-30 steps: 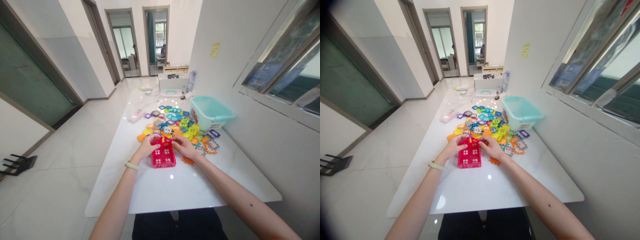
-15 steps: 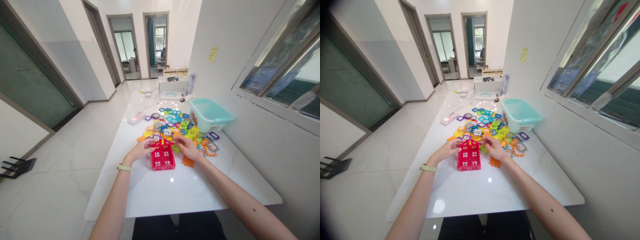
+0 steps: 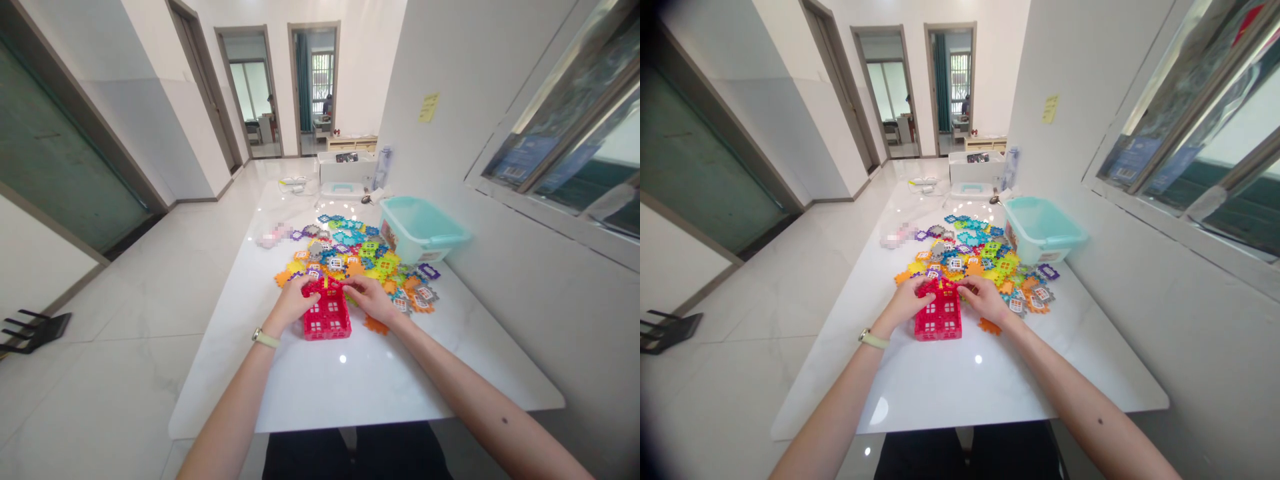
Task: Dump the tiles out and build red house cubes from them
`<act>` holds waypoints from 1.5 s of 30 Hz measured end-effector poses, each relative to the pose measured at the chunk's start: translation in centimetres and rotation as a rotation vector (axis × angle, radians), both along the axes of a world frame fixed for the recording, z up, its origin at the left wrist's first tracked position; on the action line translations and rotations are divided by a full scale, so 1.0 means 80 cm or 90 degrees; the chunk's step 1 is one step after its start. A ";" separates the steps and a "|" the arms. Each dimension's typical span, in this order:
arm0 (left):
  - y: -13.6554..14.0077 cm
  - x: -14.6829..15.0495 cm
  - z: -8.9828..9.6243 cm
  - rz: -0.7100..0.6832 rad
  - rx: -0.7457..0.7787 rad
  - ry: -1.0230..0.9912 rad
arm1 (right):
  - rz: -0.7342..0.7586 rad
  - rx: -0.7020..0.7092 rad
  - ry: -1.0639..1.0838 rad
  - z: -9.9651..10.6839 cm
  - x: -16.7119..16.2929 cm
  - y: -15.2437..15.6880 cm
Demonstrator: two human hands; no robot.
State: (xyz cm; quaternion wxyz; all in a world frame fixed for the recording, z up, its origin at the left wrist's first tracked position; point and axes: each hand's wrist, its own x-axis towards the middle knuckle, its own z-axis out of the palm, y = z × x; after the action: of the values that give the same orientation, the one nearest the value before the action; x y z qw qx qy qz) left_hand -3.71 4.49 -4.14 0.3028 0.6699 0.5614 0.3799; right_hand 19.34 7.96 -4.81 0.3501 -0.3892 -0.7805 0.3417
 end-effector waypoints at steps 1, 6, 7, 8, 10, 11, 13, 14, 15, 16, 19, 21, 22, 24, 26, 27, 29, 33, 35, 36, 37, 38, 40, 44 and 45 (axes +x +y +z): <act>-0.001 0.003 0.002 0.009 0.008 0.008 | -0.004 0.002 -0.001 0.000 0.000 0.000; -0.005 0.010 0.008 0.018 0.019 0.017 | -0.002 0.018 -0.010 0.000 0.000 0.000; -0.005 0.011 0.008 0.016 0.019 0.018 | 0.002 0.033 -0.011 0.001 -0.001 0.000; -0.006 0.012 0.008 0.013 0.021 0.018 | 0.005 0.052 -0.010 0.002 -0.001 0.000; -0.007 0.015 0.008 0.007 0.028 0.017 | 0.010 0.085 -0.008 0.004 -0.002 0.000; -0.007 0.016 0.008 0.005 0.031 0.017 | 0.012 0.094 -0.008 0.005 -0.003 -0.001; -0.007 0.017 0.007 0.004 0.032 0.015 | 0.016 0.101 -0.010 0.008 -0.004 -0.002; -0.007 0.018 0.006 0.005 0.030 0.015 | 0.018 0.102 -0.011 0.009 -0.005 -0.003; -0.007 0.018 0.005 0.006 0.028 0.015 | 0.019 0.102 -0.011 0.010 -0.005 -0.004; -0.006 0.018 0.005 0.007 0.028 0.015 | 0.017 0.105 -0.008 0.010 -0.006 -0.005; -0.006 0.018 0.003 0.005 0.029 0.015 | -0.001 0.116 0.007 0.011 -0.007 -0.007; -0.006 0.018 0.003 0.000 0.026 0.013 | -0.011 0.115 0.016 0.010 -0.007 -0.008; -0.006 0.018 0.003 -0.001 0.025 0.010 | -0.014 0.110 0.018 0.009 -0.007 -0.008; -0.006 0.019 0.003 -0.001 0.023 0.003 | -0.022 0.096 0.024 0.007 -0.008 -0.009; -0.006 0.019 0.004 -0.001 0.021 -0.004 | -0.032 0.077 0.035 0.004 -0.009 -0.009; -0.007 0.020 0.004 -0.002 0.021 -0.006 | -0.037 0.069 0.043 0.003 -0.009 -0.009; -0.007 0.020 0.005 -0.008 0.022 -0.011 | -0.047 0.051 0.061 0.000 -0.009 -0.009; -0.008 0.020 0.007 -0.021 0.019 -0.017 | -0.062 -0.030 0.138 -0.002 -0.009 -0.007; -0.009 0.020 0.007 -0.016 0.021 -0.013 | -0.069 -0.074 0.173 0.000 -0.009 -0.006; -0.009 0.020 0.007 -0.014 0.021 -0.011 | -0.069 -0.087 0.180 0.000 -0.009 -0.006; -0.009 0.020 0.006 -0.013 0.022 -0.010 | -0.066 -0.095 0.181 0.000 -0.009 -0.006; -0.009 0.021 0.006 -0.013 0.022 -0.010 | -0.060 -0.100 0.175 0.000 -0.009 -0.006; -0.009 0.021 0.007 -0.014 0.022 -0.013 | -0.045 -0.095 0.156 -0.002 -0.010 -0.008; -0.010 0.022 0.009 -0.017 0.011 -0.023 | -0.030 -0.049 0.113 -0.004 -0.012 -0.011; -0.011 0.023 0.009 -0.017 0.008 -0.025 | -0.029 -0.039 0.104 -0.003 -0.012 -0.011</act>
State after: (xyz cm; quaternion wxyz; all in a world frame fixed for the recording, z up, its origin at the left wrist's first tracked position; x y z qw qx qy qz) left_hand -1.90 3.61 -3.39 0.3146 0.6718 0.5440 0.3922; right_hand 18.36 7.12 -5.09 0.4079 -0.3883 -0.7295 0.3881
